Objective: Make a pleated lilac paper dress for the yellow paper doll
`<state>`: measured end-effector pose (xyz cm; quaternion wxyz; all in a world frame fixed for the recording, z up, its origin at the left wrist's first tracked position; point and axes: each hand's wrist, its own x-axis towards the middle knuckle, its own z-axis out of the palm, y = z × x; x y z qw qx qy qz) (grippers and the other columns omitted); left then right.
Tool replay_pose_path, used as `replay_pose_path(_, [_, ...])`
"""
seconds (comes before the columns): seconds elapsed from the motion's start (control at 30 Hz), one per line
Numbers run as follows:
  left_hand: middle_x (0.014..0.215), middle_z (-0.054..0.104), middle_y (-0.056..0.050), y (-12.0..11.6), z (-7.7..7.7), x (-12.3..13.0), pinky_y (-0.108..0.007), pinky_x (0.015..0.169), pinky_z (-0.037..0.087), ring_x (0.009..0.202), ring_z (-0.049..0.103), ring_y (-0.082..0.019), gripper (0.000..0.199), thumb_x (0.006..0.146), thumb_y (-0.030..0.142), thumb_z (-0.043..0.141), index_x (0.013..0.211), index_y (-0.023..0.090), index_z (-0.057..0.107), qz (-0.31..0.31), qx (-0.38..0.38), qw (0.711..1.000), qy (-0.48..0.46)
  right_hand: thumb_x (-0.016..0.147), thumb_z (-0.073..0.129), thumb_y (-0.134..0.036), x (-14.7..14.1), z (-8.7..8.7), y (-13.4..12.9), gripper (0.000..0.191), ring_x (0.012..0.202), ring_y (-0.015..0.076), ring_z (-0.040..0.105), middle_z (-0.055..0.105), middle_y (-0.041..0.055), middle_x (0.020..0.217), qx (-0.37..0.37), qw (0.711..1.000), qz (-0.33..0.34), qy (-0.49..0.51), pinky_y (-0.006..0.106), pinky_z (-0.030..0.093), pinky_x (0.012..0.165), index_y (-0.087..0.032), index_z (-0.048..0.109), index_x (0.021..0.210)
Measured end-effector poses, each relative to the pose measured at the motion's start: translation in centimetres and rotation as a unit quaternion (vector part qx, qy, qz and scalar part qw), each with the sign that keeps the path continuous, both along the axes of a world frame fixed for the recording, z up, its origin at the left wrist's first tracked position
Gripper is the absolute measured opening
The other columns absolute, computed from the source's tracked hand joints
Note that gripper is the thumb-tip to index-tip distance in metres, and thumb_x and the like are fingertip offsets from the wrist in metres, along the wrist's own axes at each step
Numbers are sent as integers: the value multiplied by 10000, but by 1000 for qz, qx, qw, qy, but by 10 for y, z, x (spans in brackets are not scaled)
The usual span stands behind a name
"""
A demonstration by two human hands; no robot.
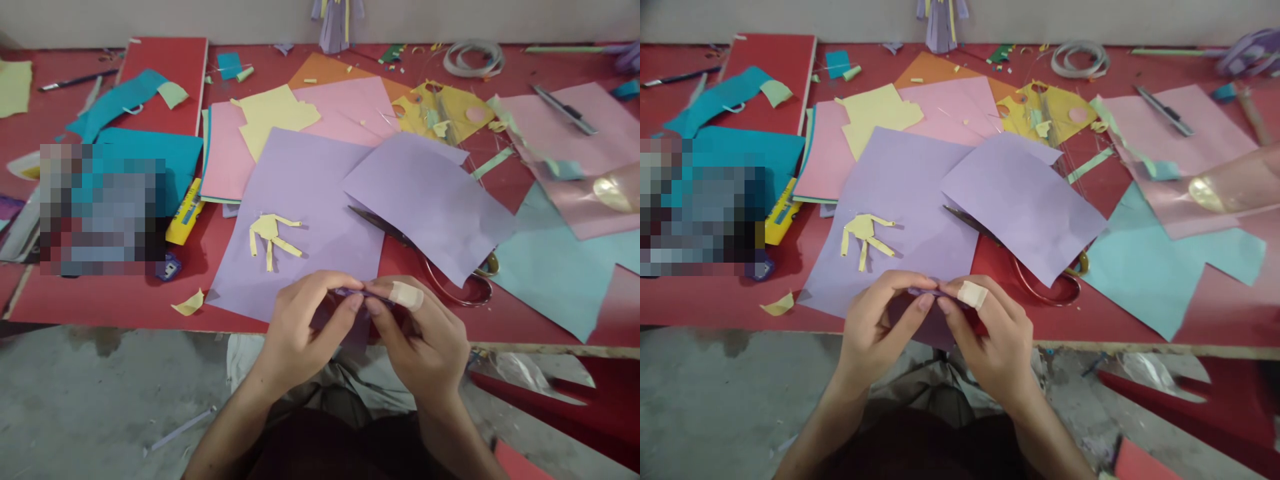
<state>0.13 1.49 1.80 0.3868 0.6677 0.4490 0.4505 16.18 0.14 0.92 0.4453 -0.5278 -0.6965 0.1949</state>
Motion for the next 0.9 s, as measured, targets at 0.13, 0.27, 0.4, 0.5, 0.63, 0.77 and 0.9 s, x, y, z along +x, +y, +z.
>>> replay_pose_path(0.13, [942, 734, -21, 0, 0, 0, -233, 729, 572, 860, 701, -134, 117, 939, 172, 600, 1043, 217, 627, -2, -4, 1000, 6, 878, 654, -102, 0, 0, 0, 195, 801, 143, 681, 721, 21, 914, -4, 1000, 5, 4, 267, 574, 701, -221, 672, 1032])
replay_pose_path(0.27, [941, 731, -12, 0, 0, 0, -221, 730, 564, 857, 695, -125, 121, 936, 166, 602, 1042, 219, 625, -2, -5, 1000, 9, 885, 645, -112, 0, 0, 0, 186, 802, 153, 683, 724, 30, 915, -9, 1000, 3, -1, 282, 577, 698, -220, 676, 1033])
replay_pose_path(0.4, [932, 731, -13, 0, 0, 0, -217, 703, 560, 832, 693, -122, 118, 936, 163, 598, 1038, 216, 626, 0, -3, 1000, 13, 889, 641, -134, 0, -1, -1, 171, 789, 168, 693, 728, 36, 908, -8, 1000, -1, -11, 301, 584, 681, -221, 681, 1031])
replay_pose_path(0.5, [922, 730, -15, 0, 0, 0, -228, 696, 565, 815, 692, -129, 111, 937, 168, 597, 1032, 217, 624, 2, 1, 1000, 19, 888, 644, -148, 0, -2, -1, 163, 799, 176, 702, 734, 36, 905, -9, 1000, -3, -22, 306, 592, 690, -226, 684, 1025])
replay_pose_path(0.63, [904, 724, -2, 0, 0, 0, -220, 715, 558, 810, 681, -115, 116, 932, 150, 598, 1025, 218, 615, 4, 16, 1000, 20, 881, 647, -141, 0, -2, -1, 169, 806, 174, 715, 748, 31, 910, 2, 999, 1, -33, 299, 600, 701, -226, 686, 1022])
replay_pose_path(0.77, [876, 718, 3, 1, 0, 0, -227, 703, 553, 779, 672, -112, 97, 935, 155, 591, 1006, 220, 610, 7, 21, 999, 24, 878, 641, -134, 0, -2, -1, 194, 805, 188, 726, 757, 30, 912, 10, 999, 7, -44, 318, 610, 699, -242, 694, 1031])
replay_pose_path(0.9, [867, 714, 6, 1, 1, 1, -227, 691, 551, 765, 669, -112, 85, 939, 161, 588, 996, 220, 607, 8, 20, 999, 23, 880, 639, -120, 0, -3, -1, 189, 804, 172, 723, 755, 25, 915, 16, 999, 14, -41, 294, 606, 702, -234, 686, 1023])
